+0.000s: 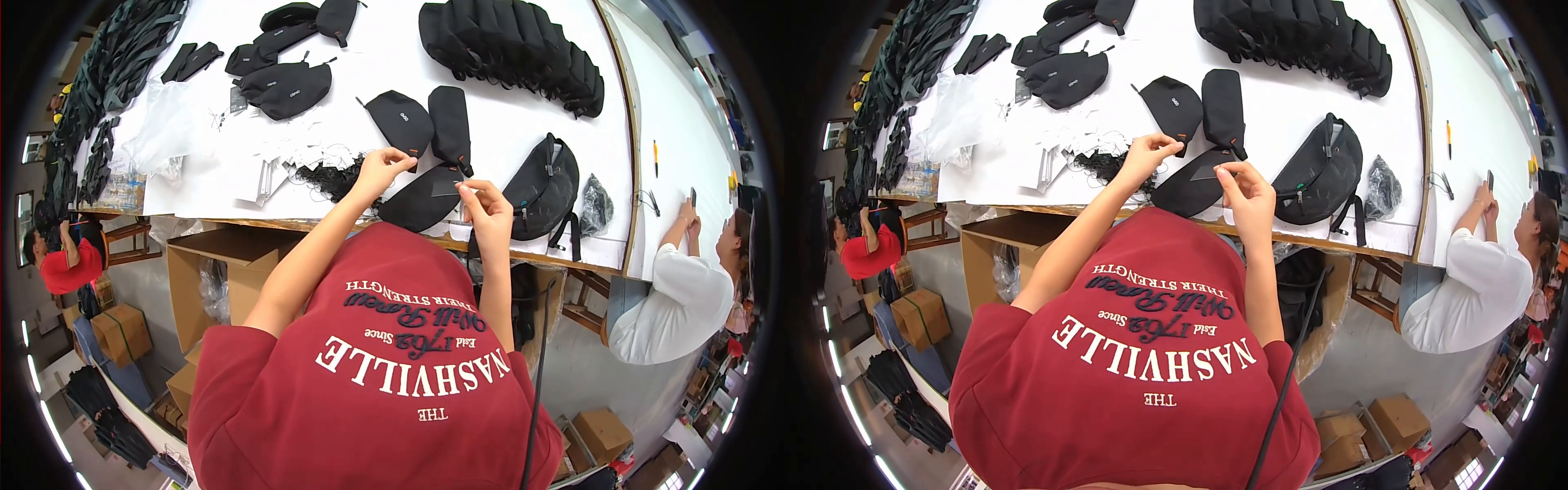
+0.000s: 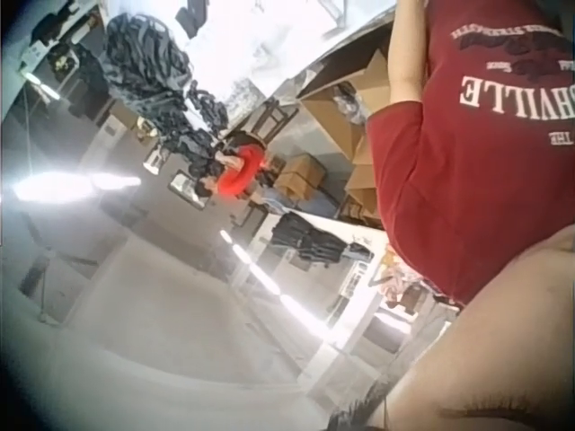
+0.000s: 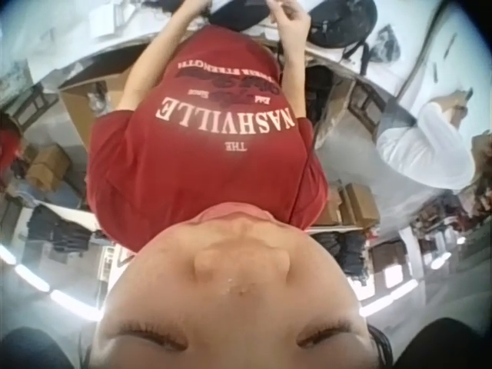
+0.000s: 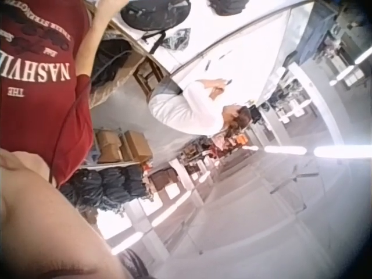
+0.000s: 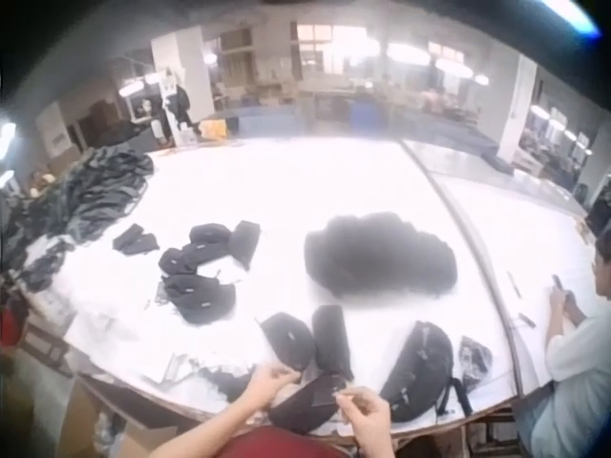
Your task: The person is inspecting, folding, and organizing small black fabric pouches or cases at a workbench in a manufacturing environment.
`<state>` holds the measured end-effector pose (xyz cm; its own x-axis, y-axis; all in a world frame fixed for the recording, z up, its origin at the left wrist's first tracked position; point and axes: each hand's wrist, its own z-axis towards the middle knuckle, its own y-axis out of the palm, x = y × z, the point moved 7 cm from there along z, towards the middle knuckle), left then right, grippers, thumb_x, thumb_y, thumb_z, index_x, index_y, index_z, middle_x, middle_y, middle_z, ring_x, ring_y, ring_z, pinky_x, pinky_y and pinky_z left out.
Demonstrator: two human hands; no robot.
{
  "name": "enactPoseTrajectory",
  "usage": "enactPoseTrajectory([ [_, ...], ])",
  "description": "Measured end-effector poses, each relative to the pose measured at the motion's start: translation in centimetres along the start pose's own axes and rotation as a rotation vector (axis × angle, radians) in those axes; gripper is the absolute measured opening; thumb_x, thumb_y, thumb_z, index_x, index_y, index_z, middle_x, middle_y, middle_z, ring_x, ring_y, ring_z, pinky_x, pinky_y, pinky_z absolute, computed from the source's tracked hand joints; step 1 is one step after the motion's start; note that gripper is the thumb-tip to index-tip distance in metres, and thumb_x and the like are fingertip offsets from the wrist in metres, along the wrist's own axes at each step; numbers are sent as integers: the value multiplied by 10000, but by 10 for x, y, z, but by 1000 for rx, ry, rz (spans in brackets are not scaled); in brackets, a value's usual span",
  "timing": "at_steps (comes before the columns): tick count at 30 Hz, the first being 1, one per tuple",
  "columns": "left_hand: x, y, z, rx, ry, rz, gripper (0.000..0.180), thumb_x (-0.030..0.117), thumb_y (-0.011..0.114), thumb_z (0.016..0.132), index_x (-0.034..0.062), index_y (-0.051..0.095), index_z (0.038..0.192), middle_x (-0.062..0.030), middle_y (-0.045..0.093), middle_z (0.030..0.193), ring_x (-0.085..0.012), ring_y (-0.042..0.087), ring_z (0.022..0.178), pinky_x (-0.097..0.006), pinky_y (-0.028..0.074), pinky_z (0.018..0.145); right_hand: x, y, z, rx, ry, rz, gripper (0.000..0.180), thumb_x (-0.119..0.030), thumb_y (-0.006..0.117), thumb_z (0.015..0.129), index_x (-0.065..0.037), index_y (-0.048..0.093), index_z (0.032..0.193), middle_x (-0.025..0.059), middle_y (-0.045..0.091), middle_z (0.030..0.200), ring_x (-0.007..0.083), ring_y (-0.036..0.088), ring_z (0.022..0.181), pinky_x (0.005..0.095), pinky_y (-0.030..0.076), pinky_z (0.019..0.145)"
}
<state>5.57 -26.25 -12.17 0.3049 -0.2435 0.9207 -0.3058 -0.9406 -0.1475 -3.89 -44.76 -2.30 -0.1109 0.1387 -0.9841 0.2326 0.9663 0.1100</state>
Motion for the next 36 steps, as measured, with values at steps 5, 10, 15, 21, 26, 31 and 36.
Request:
enactPoseTrajectory([
  [5,43,8,-46,-178,-129,-277,181,218,678,818,54,679,896,45,583,695,-5,375,521,-165,273,477,27,19,3,33,74,-223,116,-153,658,841,-38,666,851,-64,437,514,5,352,471,206,248,443],
  [10,44,10,-56,-220,-101,-321,200,192,669,820,45,683,954,41,597,712,-10,375,505,-169,277,460,32,33,4,3,13,-312,104,-128,649,819,-41,675,869,-45,421,498,17,336,473,221,244,439],
  [15,40,10,-58,-243,-62,-310,203,166,672,815,39,687,973,20,633,766,-7,385,514,-160,297,466,27,33,1,11,-8,-396,114,-125,656,801,-54,690,883,-26,417,492,34,340,458,236,259,433],
  [21,46,5,-58,-145,202,-115,158,118,681,806,33,697,938,17,627,748,3,386,526,-157,298,478,14,39,-3,-19,-39,-530,113,-124,661,789,-64,691,880,-18,391,483,43,338,447,247,259,428],
  [26,77,-11,-68,107,309,-34,71,107,670,818,43,662,847,37,569,688,14,386,571,-162,279,498,27,33,6,26,51,-27,115,-141,649,844,-36,631,889,-79,437,546,-2,346,495,200,243,448],
  [31,102,-14,-77,-6,253,-329,92,124,621,855,41,608,891,26,559,679,-21,415,569,-179,316,516,-6,17,6,-10,29,177,65,-103,614,860,-58,580,892,-13,571,723,52,495,646,179,361,609],
  [36,109,3,-84,-173,239,-289,95,129,598,871,35,586,874,34,569,723,-6,479,669,-168,368,612,-13,32,7,-128,-13,245,77,-63,595,871,-32,569,938,39,608,845,119,589,836,240,440,795],
])
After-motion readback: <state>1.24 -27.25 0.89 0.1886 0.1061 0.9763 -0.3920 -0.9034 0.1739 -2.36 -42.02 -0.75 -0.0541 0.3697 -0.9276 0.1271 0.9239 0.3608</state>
